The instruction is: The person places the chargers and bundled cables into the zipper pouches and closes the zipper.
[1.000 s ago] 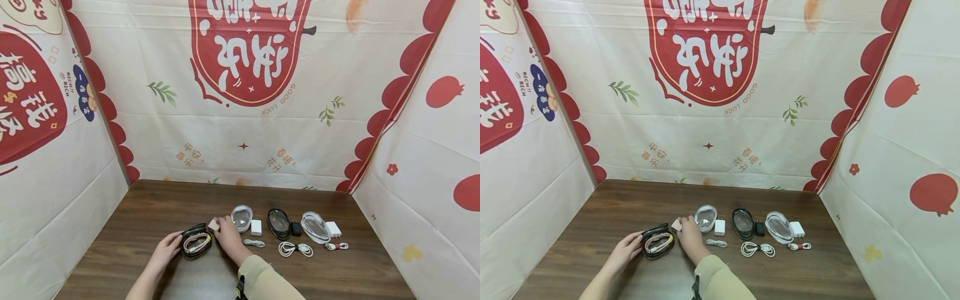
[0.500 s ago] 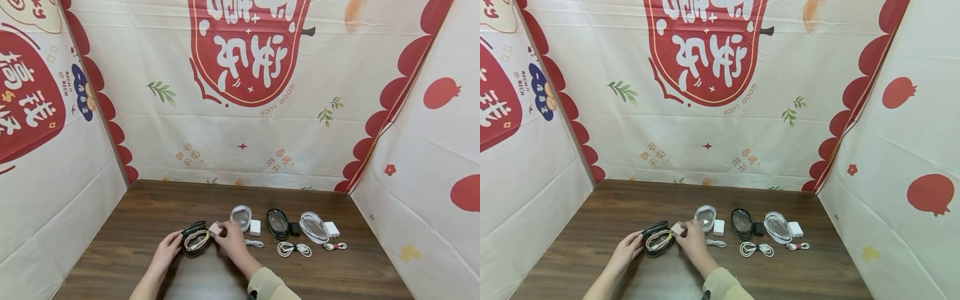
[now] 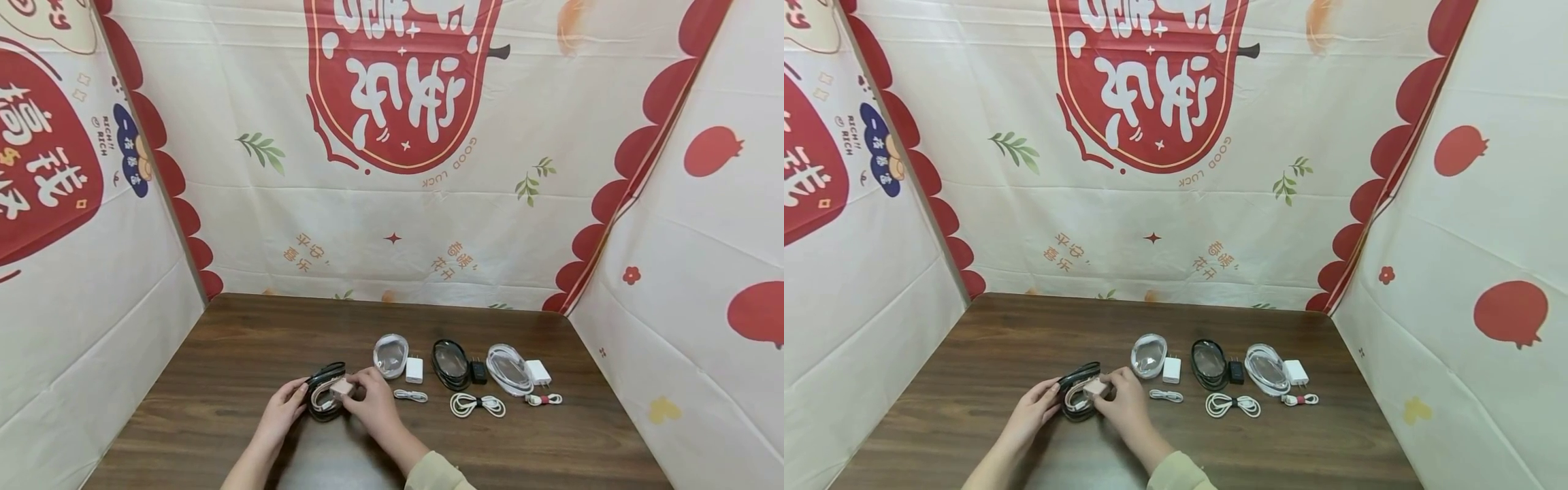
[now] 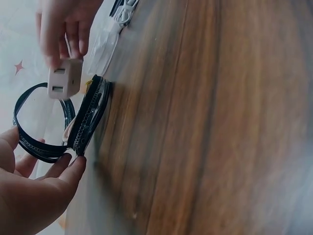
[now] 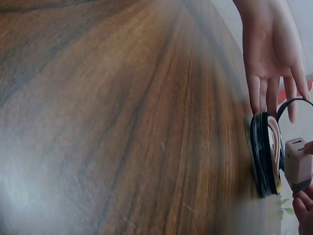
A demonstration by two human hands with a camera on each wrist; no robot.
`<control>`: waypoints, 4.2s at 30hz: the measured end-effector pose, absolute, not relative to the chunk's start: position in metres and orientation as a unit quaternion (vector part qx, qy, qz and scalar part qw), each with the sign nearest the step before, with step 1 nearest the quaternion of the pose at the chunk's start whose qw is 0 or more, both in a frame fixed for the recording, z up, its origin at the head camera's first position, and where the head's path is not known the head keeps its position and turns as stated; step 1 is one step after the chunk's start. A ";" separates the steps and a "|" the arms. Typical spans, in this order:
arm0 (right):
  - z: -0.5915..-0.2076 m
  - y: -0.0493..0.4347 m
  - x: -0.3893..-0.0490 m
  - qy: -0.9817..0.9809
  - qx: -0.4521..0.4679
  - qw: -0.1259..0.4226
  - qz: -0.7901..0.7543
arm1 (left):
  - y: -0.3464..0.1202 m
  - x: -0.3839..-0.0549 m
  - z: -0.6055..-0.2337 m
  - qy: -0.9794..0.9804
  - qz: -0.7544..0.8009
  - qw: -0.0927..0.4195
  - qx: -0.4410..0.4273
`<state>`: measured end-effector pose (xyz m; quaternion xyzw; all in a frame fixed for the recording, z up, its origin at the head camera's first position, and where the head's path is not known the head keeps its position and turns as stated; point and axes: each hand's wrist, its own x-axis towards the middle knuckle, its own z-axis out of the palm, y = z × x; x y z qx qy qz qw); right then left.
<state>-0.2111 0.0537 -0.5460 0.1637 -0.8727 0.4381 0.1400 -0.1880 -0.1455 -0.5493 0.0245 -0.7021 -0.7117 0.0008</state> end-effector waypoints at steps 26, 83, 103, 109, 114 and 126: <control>-0.557 0.040 -0.207 -0.881 0.160 0.123 0.428 | -0.134 -0.183 -0.555 -0.696 -0.717 -0.009 0.030; -0.556 0.072 -0.206 -0.902 0.402 -0.016 0.157 | -0.162 -0.225 -0.564 -0.900 -0.422 0.011 -0.107; -0.557 0.068 -0.208 -0.905 0.396 -0.027 0.152 | -0.164 -0.225 -0.568 -0.886 -0.446 0.015 -0.129; -0.556 0.069 -0.210 -0.902 0.400 -0.017 0.159 | -0.161 -0.225 -0.563 -0.889 -0.443 0.004 -0.114; -0.553 0.067 -0.212 -0.901 0.384 0.003 0.204 | -0.156 -0.217 -0.553 -0.867 -0.495 -0.018 -0.052; -0.553 0.053 -0.217 -0.921 0.182 0.051 0.341 | -0.143 -0.191 -0.547 -0.796 -0.597 -0.090 0.034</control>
